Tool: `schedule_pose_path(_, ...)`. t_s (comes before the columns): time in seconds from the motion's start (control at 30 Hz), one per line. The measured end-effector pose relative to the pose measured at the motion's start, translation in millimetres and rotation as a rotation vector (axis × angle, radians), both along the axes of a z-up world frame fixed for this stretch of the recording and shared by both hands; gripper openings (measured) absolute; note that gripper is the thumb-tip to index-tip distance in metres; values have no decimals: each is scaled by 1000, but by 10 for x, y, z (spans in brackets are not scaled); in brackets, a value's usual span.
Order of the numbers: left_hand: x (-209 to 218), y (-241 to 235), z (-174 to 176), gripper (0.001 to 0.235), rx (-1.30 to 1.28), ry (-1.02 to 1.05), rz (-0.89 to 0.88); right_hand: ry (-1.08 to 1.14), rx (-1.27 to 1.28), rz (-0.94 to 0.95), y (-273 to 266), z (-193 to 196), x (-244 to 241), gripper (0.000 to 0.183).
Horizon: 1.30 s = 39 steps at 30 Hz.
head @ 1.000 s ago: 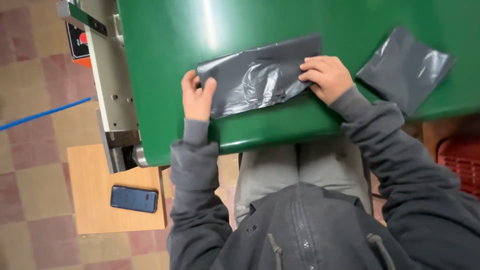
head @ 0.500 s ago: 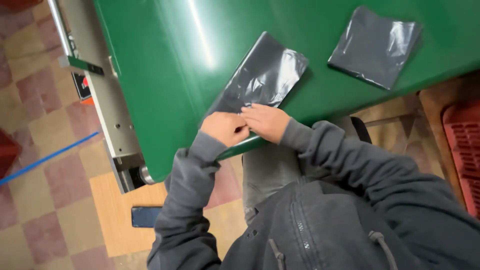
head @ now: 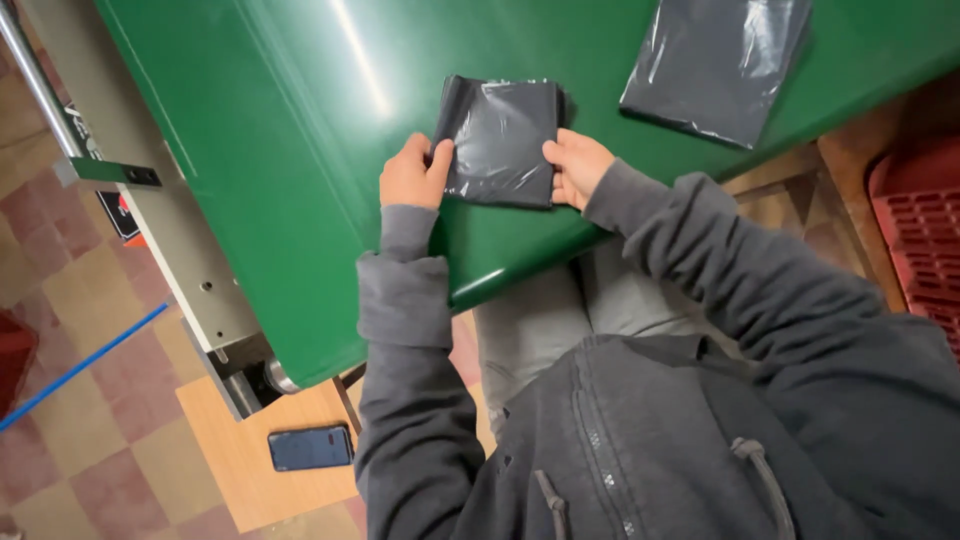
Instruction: Folding plastic bags and placing them into a storage crate.
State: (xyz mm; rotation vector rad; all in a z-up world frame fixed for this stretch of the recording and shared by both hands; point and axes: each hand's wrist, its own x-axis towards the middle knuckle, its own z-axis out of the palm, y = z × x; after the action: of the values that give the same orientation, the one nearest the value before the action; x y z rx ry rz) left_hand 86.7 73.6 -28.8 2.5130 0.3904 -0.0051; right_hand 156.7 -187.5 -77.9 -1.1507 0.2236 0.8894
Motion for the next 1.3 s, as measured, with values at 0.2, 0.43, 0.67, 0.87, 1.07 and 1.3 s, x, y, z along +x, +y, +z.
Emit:
schedule_pose_path(0.2, 168, -380, -55, 47, 523, -73, 182, -41, -115, -50, 108, 200, -60, 26)
schedule_pose_path(0.43, -168, -957, 1042, 33, 622, -799, -247, -935, -388, -289, -271, 667, -252, 35)
schedule_pose_path(0.67, 647, -2098, 1309, 13, 2, -818, -120, -1281, -544, -628, -1434, 975, 383, 52)
schedule_pose_path(0.87, 1386, -2561, 347, 36, 25, -391, 66, -1282, -752, -637, -1923, 644, 698, 47)
schedule_pose_path(1.07, 1450, -2635, 19, 38, 137, -192, 91, -1316, -1176, -556, -1876, 440, 702, 51)
schedule_pose_path(1.3, 1563, -2707, 307, 48, 334, -249, -6, -1474, -1537, -270, -1923, 807, 817, 71)
